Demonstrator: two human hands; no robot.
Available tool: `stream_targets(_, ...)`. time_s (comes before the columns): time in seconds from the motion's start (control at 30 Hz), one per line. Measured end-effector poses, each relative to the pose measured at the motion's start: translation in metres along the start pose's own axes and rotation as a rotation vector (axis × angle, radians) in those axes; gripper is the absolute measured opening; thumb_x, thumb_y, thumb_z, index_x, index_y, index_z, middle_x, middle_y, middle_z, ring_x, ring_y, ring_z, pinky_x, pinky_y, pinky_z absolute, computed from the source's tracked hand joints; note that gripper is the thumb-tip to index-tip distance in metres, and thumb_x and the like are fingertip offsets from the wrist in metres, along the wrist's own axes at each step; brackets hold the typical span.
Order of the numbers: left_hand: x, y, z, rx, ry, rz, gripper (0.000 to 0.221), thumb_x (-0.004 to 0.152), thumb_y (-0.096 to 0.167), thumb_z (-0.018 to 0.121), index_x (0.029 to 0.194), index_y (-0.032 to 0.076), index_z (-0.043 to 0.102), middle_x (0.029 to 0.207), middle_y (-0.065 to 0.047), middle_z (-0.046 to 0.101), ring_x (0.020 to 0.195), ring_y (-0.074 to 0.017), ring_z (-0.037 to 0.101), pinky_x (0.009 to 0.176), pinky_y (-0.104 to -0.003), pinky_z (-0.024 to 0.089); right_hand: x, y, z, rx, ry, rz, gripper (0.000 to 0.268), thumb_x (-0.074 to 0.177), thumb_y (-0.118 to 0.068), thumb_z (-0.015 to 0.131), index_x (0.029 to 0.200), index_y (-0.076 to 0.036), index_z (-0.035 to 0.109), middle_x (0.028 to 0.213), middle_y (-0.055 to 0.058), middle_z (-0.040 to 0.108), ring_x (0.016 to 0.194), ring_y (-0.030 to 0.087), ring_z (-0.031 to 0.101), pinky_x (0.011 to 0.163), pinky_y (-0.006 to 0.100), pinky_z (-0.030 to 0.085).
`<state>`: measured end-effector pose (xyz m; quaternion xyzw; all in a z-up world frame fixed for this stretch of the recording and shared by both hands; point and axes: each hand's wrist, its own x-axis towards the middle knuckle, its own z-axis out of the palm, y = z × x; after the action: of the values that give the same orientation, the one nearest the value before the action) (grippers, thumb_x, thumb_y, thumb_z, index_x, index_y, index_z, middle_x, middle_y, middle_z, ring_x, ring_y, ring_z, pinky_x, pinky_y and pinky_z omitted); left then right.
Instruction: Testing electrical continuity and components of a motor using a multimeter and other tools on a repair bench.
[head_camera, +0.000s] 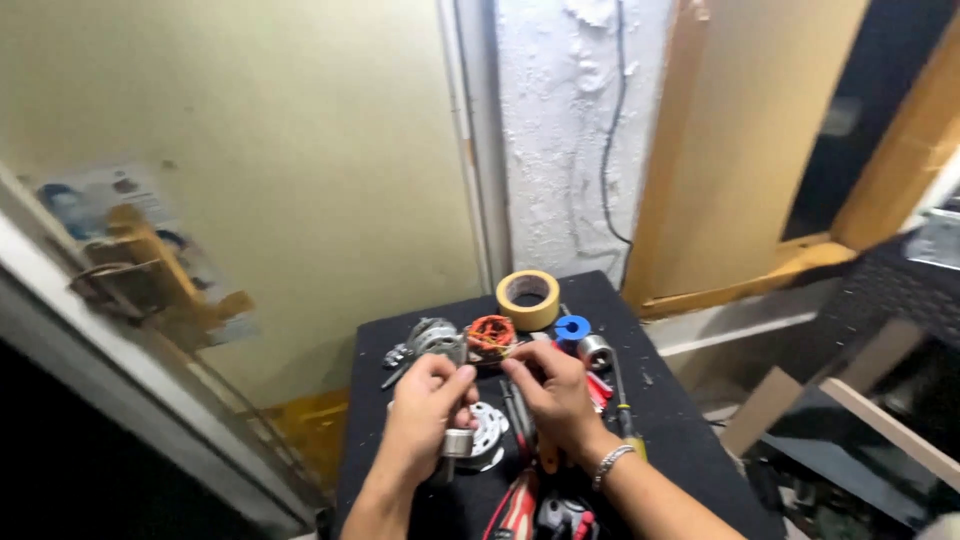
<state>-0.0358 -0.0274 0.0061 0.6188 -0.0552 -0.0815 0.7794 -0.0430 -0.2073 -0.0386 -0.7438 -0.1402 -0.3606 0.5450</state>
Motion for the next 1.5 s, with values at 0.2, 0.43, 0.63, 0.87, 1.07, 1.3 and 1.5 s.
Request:
stream_targets(0.2, 0.01, -0.006, -0.001, -0.039, 0.088, 0.016, 0.015, 0.099, 0.008, 0.063, 0.101, -0.004, 0.052, 0.082, -0.03, 0.069, 0.049, -0.0214, 0.051, 0.059, -0.043, 0.06, 0.0, -0.005, -0.005, -0.061, -0.007, -0.009, 0.006, 0.093, -0.015, 0.071, 0.094, -0.009, 0.071, 0.087, 0.002, 0.073, 0.077, 0.014, 0.067, 0.073, 0.027, 0.054)
stream_targets(0.43, 0.038, -0.04, -0.021, -0.01, 0.045, -0.086, 0.014, 0.102, 0.012, 0.061, 0.105, 0.0, 0.055, 0.093, -0.031, 0.076, 0.061, -0.0275, 0.063, 0.043, -0.039, 0.046, 0.002, -0.017, -0.01, -0.119, 0.009, -0.013, 0.01, 0.094, -0.016, 0.069, 0.089, -0.007, 0.069, 0.086, 0.005, 0.072, 0.076, 0.019, 0.066, 0.071, 0.031, 0.052)
stream_targets(0.63, 0.064, -0.078, -0.044, 0.06, 0.076, -0.006, 0.032, 0.11, 0.023, 0.057, 0.105, -0.007, 0.069, 0.08, -0.029, 0.072, 0.053, -0.0328, 0.056, 0.053, -0.038, 0.046, 0.001, -0.008, -0.012, -0.142, 0.007, -0.016, 0.01, 0.096, -0.016, 0.07, 0.091, -0.009, 0.066, 0.082, 0.005, 0.067, 0.07, 0.021, 0.059, 0.067, 0.035, 0.048)
stream_targets(0.87, 0.074, -0.076, -0.057, -0.197, -0.209, 0.03, 0.045, 0.107, 0.027, 0.049, 0.145, 0.005, 0.054, 0.077, -0.017, 0.051, 0.054, -0.026, 0.039, 0.05, -0.039, 0.037, -0.001, -0.007, -0.015, -0.197, -0.13, 0.027, 0.007, 0.097, -0.021, 0.068, 0.095, -0.014, 0.069, 0.093, 0.001, 0.073, 0.084, 0.02, 0.068, 0.075, 0.034, 0.051)
stream_targets(1.07, 0.047, -0.06, -0.025, -0.478, -0.225, -0.065, 0.036, 0.11, 0.028, 0.043, 0.129, 0.003, 0.061, 0.076, -0.005, 0.049, 0.066, -0.0197, 0.041, 0.06, -0.035, 0.037, -0.001, 0.002, -0.014, -0.149, -0.185, -0.021, 0.008, 0.094, -0.018, 0.067, 0.092, -0.011, 0.07, 0.091, 0.006, 0.072, 0.084, 0.023, 0.068, 0.078, 0.036, 0.052)
stream_targets(1.3, 0.023, -0.035, 0.009, -0.523, 0.01, 0.016, 0.025, 0.11, 0.024, 0.044, 0.106, 0.006, 0.06, 0.075, -0.007, 0.059, 0.061, -0.0207, 0.052, 0.06, -0.031, 0.047, 0.004, -0.041, -0.015, -0.257, 0.003, -0.44, 0.015, 0.097, -0.012, 0.065, 0.109, -0.004, 0.068, 0.109, 0.015, 0.065, 0.103, 0.031, 0.064, 0.095, 0.042, 0.05)
stream_targets(1.5, 0.016, -0.028, 0.016, -0.635, 0.058, 0.142, 0.028, 0.111, 0.026, 0.042, 0.105, 0.005, 0.059, 0.082, -0.01, 0.062, 0.069, -0.0198, 0.052, 0.069, -0.031, 0.047, -0.017, -0.023, 0.005, -0.421, -0.361, 0.017, 0.043, 0.086, -0.052, 0.068, 0.117, -0.022, 0.064, 0.093, 0.004, 0.077, 0.075, 0.027, 0.071, 0.066, 0.04, 0.052)
